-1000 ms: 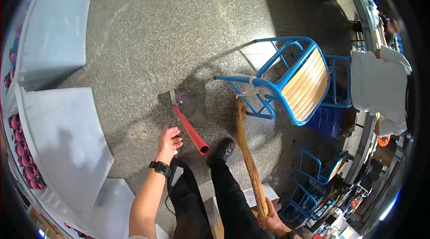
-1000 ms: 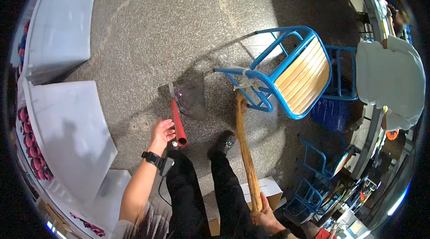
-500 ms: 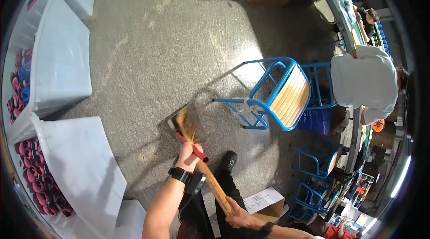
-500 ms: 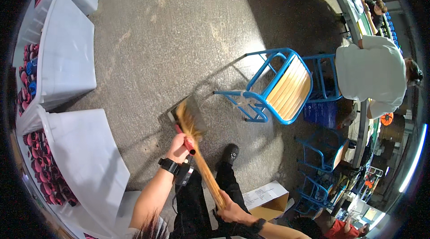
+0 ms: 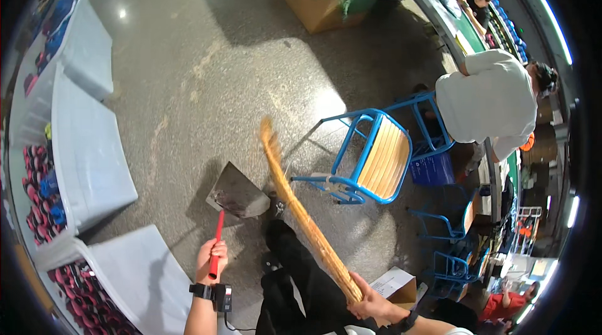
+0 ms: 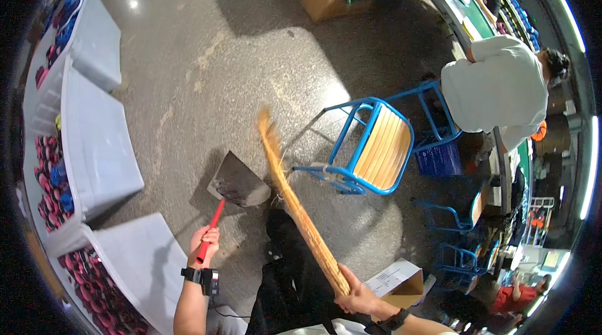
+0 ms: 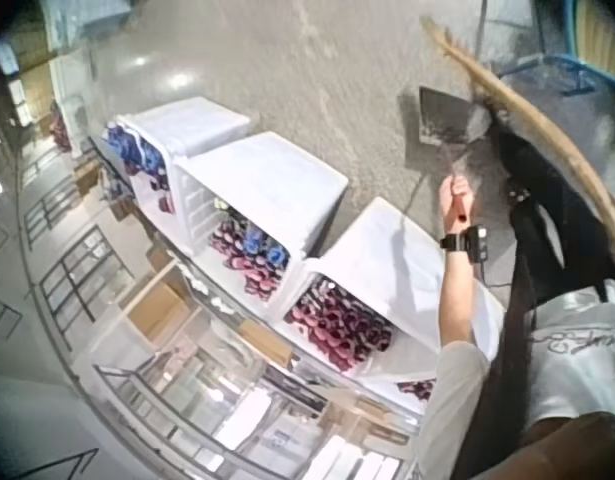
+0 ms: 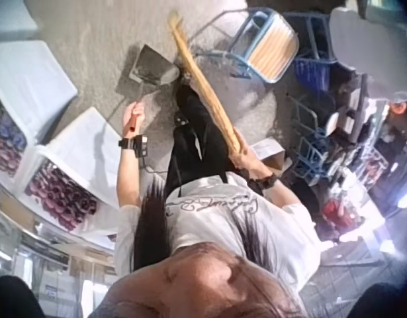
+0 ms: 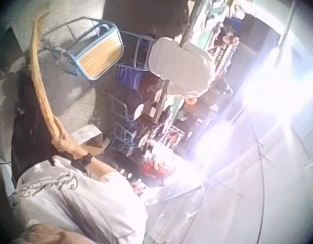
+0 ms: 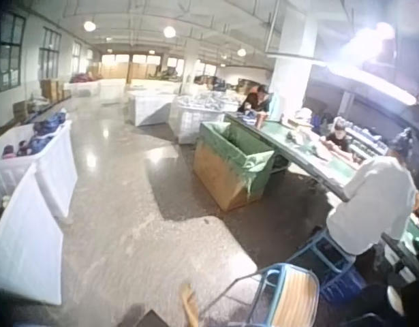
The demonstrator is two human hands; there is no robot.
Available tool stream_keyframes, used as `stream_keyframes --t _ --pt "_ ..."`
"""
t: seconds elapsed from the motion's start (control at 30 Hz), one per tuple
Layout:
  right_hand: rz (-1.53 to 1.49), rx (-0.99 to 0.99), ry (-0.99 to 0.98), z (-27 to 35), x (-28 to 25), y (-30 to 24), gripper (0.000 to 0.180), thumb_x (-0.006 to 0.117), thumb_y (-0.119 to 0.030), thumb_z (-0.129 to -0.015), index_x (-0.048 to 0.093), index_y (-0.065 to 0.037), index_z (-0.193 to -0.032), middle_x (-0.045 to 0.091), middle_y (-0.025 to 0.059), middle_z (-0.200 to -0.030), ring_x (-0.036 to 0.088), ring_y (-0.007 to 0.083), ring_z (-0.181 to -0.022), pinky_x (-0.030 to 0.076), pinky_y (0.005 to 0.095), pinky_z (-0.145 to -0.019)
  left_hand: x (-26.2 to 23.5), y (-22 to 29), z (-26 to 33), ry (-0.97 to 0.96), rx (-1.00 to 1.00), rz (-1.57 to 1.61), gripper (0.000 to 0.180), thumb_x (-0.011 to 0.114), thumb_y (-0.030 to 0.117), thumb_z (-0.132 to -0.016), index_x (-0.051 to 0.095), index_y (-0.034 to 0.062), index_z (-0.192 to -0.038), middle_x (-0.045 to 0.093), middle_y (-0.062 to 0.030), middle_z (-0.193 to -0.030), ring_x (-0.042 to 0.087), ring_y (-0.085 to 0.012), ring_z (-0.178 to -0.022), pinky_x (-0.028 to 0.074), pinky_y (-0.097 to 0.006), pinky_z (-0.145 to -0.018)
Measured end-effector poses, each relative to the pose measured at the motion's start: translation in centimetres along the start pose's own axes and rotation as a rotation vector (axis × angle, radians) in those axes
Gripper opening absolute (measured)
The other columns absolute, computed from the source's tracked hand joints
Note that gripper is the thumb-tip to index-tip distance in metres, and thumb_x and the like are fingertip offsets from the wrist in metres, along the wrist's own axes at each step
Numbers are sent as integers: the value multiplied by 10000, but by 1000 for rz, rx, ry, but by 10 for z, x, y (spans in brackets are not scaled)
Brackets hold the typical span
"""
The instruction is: Sweeping debris from the floor into a dustpan in a manufacturing facility.
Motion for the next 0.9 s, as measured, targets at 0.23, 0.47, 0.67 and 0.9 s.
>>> stream_keyframes --t 0.23,0.47,0.67,0.9 --pt "-421 -95 209 -114 -20 -130 838 552 50 -742 72 -220 -1373 477 71 -702 499 173 -498 433 293 -417 116 11 -27 43 118 -159 133 438 101 -888 358 31 -809 358 4 -605 395 -67 -452 397 -188 -389" --pt "-912 -49 385 -201 -1 -236 524 516 73 -757 271 -208 -1126 427 80 -805 506 196 -571 475 327 -470 228 26 -88 164 186 -281 131 420 112 -900 364 9 -842 364 6 -612 388 -50 -449 380 -153 -365" --pt "-1056 -51 634 -258 -16 -277 495 510 77 -744 265 -189 -1082 424 93 -820 498 195 -563 491 345 -441 305 33 -147 279 115 -414 137 420 118 -903 388 -10 -870 376 -12 -618 386 -56 -447 371 -154 -349" --pt "-1069 39 770 -338 -99 -241 677 535 74 -710 211 -229 -1221 462 104 -737 486 194 -495 442 339 -368 366 29 -224 396 -80 -578 172 417 145 -904 416 -26 -887 388 -2 -611 371 -47 -421 355 -150 -333"
Point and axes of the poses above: each hand's wrist, its own z-axis away from the middle knuckle, its own x-axis out of the palm, y = z × x, the point moved 5 cm from there along -z, towards the middle knuckle
